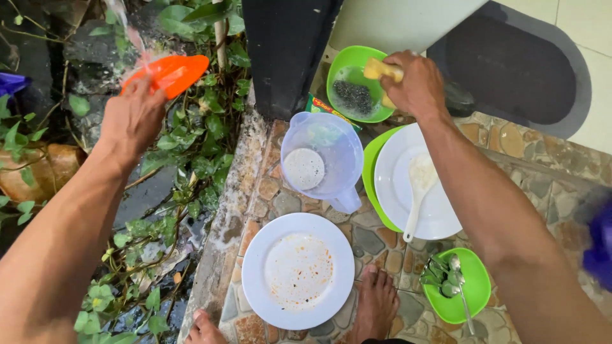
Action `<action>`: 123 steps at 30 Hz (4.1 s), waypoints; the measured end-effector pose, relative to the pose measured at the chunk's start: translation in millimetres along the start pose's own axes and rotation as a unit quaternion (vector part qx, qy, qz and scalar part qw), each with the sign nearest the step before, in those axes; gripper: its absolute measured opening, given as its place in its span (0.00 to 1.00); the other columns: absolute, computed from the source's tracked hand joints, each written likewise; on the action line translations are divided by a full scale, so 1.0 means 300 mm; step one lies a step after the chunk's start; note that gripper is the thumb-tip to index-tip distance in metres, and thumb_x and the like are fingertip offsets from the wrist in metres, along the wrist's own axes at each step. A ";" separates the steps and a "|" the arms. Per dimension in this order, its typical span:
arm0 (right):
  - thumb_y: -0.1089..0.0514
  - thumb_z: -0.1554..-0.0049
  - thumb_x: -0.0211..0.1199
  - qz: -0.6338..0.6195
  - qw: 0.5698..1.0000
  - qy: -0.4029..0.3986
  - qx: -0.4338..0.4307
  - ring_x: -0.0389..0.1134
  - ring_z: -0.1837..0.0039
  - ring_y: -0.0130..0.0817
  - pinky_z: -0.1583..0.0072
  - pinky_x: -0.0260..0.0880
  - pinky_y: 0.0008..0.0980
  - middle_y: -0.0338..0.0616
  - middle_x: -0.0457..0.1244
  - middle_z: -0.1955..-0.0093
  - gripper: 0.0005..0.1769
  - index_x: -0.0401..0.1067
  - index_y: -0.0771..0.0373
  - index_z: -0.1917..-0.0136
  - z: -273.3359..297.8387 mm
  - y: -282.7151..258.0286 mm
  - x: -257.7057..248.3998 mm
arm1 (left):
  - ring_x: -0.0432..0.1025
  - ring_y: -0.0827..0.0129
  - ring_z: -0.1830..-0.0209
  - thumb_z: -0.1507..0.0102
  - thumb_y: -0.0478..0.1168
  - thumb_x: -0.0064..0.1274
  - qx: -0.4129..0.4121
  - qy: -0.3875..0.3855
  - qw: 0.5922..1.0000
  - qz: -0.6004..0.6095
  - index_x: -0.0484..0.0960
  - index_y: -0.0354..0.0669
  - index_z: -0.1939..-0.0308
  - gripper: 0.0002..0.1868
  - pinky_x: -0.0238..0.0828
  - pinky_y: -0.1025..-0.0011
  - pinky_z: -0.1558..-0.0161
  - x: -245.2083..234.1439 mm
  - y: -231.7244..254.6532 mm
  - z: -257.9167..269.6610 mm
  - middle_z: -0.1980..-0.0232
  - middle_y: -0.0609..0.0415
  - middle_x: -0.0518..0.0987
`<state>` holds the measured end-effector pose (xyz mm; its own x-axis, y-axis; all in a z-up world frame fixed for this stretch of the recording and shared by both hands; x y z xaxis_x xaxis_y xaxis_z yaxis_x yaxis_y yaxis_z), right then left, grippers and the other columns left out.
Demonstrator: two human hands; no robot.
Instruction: Washing various dishes including plates and spoons using a sponge and water in an outdoor setting.
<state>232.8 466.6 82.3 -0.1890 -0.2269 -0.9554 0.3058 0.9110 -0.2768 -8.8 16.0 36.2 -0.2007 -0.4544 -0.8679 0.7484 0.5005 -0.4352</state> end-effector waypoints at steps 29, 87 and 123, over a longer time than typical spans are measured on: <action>0.50 0.23 0.48 -0.304 0.946 0.113 -0.005 0.64 0.29 0.40 0.34 0.68 0.38 0.52 0.58 0.26 0.26 0.55 0.62 0.18 0.128 -0.533 -0.454 | 0.74 0.59 0.35 0.32 0.43 0.43 -0.381 0.170 0.307 0.855 0.67 0.45 0.30 0.25 0.75 0.60 0.31 -0.263 0.033 0.840 0.32 0.51 0.76; 0.52 0.44 0.61 -0.323 0.919 -0.052 -0.222 0.71 0.48 0.53 0.46 0.73 0.44 0.44 0.68 0.47 0.11 0.82 0.53 0.52 0.416 -1.193 0.774 | 0.65 0.66 0.67 0.25 0.33 0.38 -0.449 0.246 0.535 0.672 0.71 0.41 0.65 0.13 0.66 0.56 0.56 -0.163 0.143 0.946 0.70 0.53 0.68; 0.56 0.41 0.61 -0.308 0.932 0.058 -0.182 0.72 0.47 0.52 0.47 0.73 0.44 0.42 0.67 0.47 0.10 0.81 0.55 0.48 0.375 -1.255 0.644 | 0.69 0.72 0.70 0.30 0.31 0.55 -0.479 0.343 0.511 0.626 0.73 0.38 0.73 0.16 0.63 0.69 0.70 0.070 0.220 0.991 0.76 0.52 0.70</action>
<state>186.2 41.0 -9.7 -0.3298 -0.7260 -0.6035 -0.2261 0.6814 -0.6961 224.3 -179.7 60.4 -0.3639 0.8648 -0.3461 -0.0241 0.3627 0.9316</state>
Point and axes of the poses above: each hand's wrist, its own z-axis away from the middle knuckle, its own x-axis out of the palm, y = z × x, the point moved 2 cm from there along -z, towards the middle knuckle
